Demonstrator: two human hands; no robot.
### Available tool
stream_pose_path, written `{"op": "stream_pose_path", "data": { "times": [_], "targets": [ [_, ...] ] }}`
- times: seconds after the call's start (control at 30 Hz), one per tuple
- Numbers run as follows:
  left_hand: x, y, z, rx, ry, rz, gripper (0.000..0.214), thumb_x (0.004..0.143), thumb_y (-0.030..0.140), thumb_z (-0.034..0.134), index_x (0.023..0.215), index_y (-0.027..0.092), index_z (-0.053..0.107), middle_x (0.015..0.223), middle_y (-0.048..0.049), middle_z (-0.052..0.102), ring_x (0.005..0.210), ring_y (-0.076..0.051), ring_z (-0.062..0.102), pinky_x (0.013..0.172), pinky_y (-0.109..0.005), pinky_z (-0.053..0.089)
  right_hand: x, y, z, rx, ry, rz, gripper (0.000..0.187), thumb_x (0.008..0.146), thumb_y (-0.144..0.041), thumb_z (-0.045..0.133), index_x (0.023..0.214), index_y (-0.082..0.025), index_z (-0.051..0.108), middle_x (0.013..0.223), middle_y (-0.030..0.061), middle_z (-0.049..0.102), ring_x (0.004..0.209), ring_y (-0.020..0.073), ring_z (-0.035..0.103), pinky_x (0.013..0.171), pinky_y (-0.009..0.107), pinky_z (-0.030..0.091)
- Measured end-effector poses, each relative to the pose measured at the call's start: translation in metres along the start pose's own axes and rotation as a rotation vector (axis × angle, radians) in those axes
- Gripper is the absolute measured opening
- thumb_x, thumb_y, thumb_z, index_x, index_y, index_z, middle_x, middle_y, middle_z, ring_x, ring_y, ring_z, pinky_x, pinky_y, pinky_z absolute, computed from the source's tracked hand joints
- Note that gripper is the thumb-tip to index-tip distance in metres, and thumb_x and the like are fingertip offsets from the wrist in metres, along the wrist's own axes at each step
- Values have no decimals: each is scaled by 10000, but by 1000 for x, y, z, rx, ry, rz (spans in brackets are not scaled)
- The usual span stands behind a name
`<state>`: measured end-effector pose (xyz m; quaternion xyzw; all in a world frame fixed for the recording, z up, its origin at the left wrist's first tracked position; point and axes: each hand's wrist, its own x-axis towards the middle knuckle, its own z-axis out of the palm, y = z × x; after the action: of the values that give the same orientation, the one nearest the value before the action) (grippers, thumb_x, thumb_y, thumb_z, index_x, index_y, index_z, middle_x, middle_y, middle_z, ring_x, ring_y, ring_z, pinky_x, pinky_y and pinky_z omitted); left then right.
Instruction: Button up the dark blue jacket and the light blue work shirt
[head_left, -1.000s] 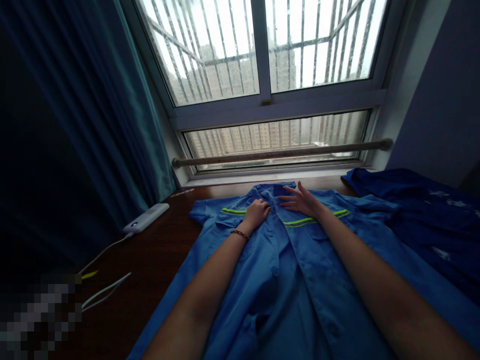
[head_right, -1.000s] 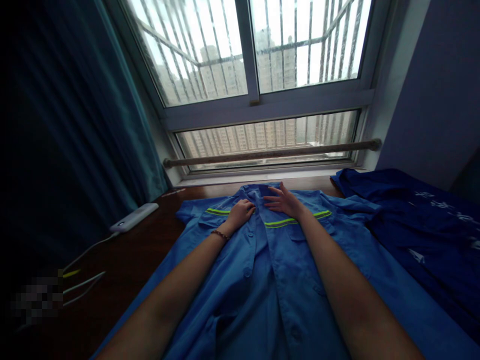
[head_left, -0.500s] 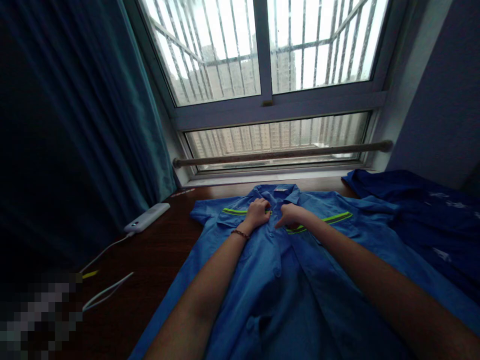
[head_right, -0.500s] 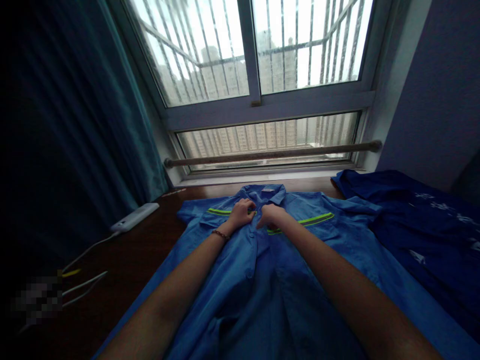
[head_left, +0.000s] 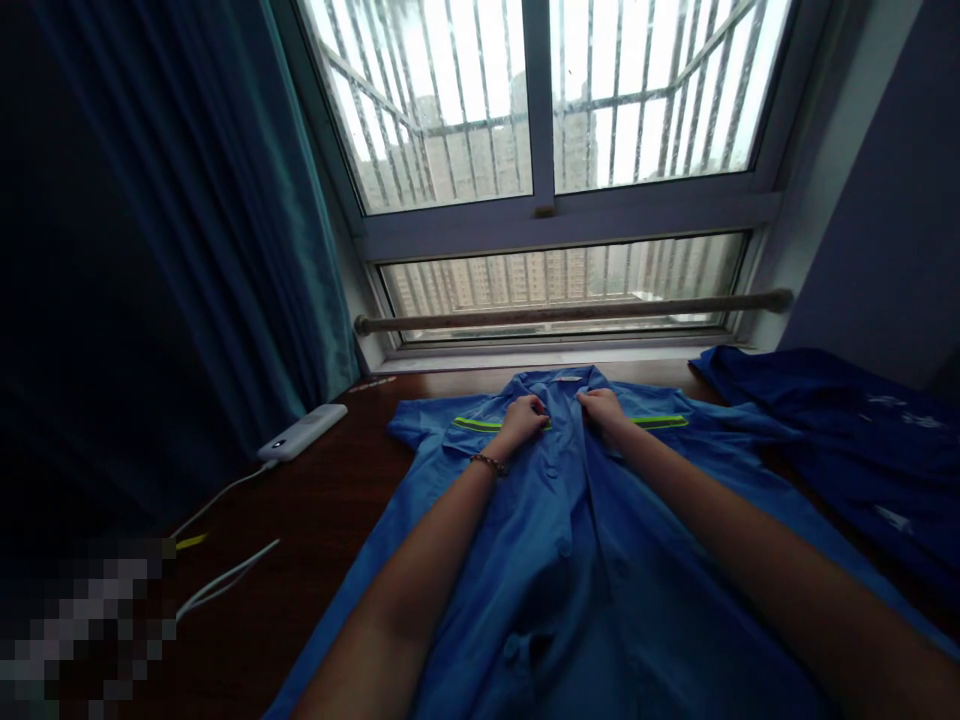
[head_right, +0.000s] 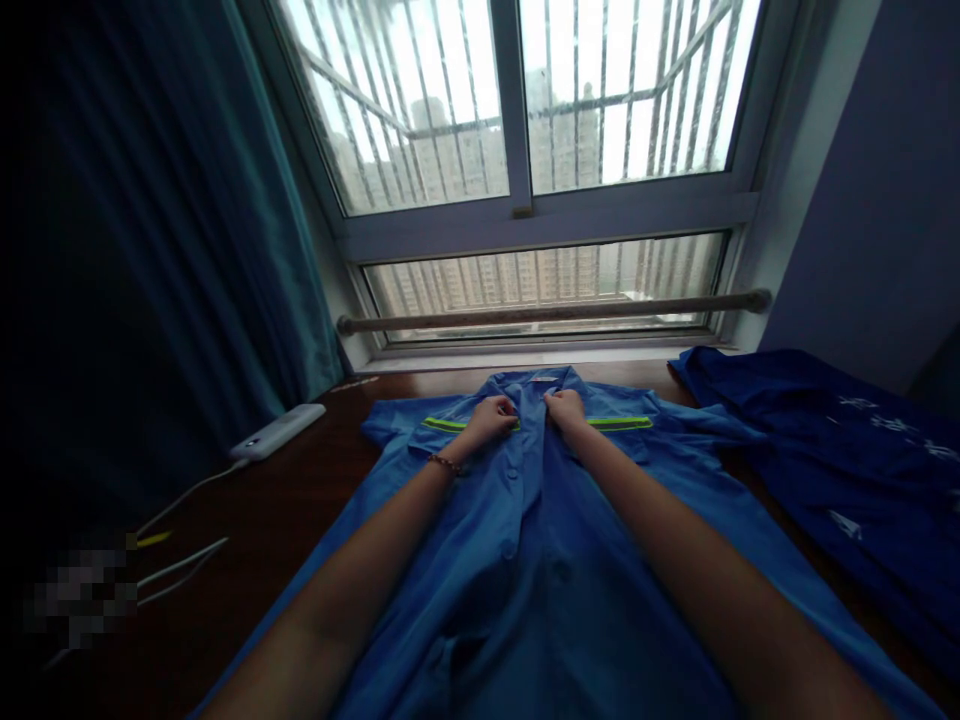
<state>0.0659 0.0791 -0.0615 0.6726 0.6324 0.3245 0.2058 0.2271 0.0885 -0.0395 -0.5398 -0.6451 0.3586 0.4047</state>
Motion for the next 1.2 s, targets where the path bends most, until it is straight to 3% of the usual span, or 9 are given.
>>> {"op": "stream_pose_path", "data": {
  "times": [0.1,0.23,0.33,0.53,0.7,0.83,1.2],
  "targets": [
    [2,-2,3,-166,-66,-84,135,696,155,592,802,129,513,592,-13,606,508,-135,608,502,-249,495,-2,13,4,50,36,-27,288,698,-413,525,566,-162,569,447,11,538,485,151,534,461,230,396],
    [-2,-8,11,-656,-176,-191,203,645,130,667,730,122,483,565,-15,607,557,-158,634,544,-269,525,-5,32,7,71,71,-75,340,696,-477,499,576,-169,578,480,15,568,515,160,537,473,235,387],
    [-8,-11,16,-841,-150,-177,247,598,127,710,690,111,481,557,-15,608,567,-153,637,571,-264,528,-3,40,9,55,98,-108,346,711,-472,470,595,-167,588,532,25,597,568,162,543,505,230,384],
    [-13,-7,18,-783,-119,-113,225,607,107,690,706,108,488,525,1,604,520,-139,622,555,-263,513,7,43,23,12,122,-167,291,676,-431,512,652,-163,623,654,27,630,649,165,556,594,235,379],
    [-18,-5,16,-851,-133,-107,184,644,117,658,742,109,502,596,-26,641,539,-145,628,583,-283,516,12,43,30,57,77,-187,300,659,-439,518,598,-158,606,556,10,583,579,152,528,542,231,366],
    [-22,-4,15,-897,-117,-102,180,654,132,655,772,111,520,639,-35,658,584,-151,638,631,-301,523,9,46,28,139,32,-211,343,685,-479,471,614,-161,574,534,-7,541,521,121,477,492,214,348],
    [-27,-8,14,-841,-91,-34,182,665,177,651,793,110,540,690,-54,666,613,-152,641,613,-287,521,-3,43,19,256,-83,-217,307,639,-444,555,610,-139,581,528,-16,534,501,98,446,464,204,320]
  ]
}}
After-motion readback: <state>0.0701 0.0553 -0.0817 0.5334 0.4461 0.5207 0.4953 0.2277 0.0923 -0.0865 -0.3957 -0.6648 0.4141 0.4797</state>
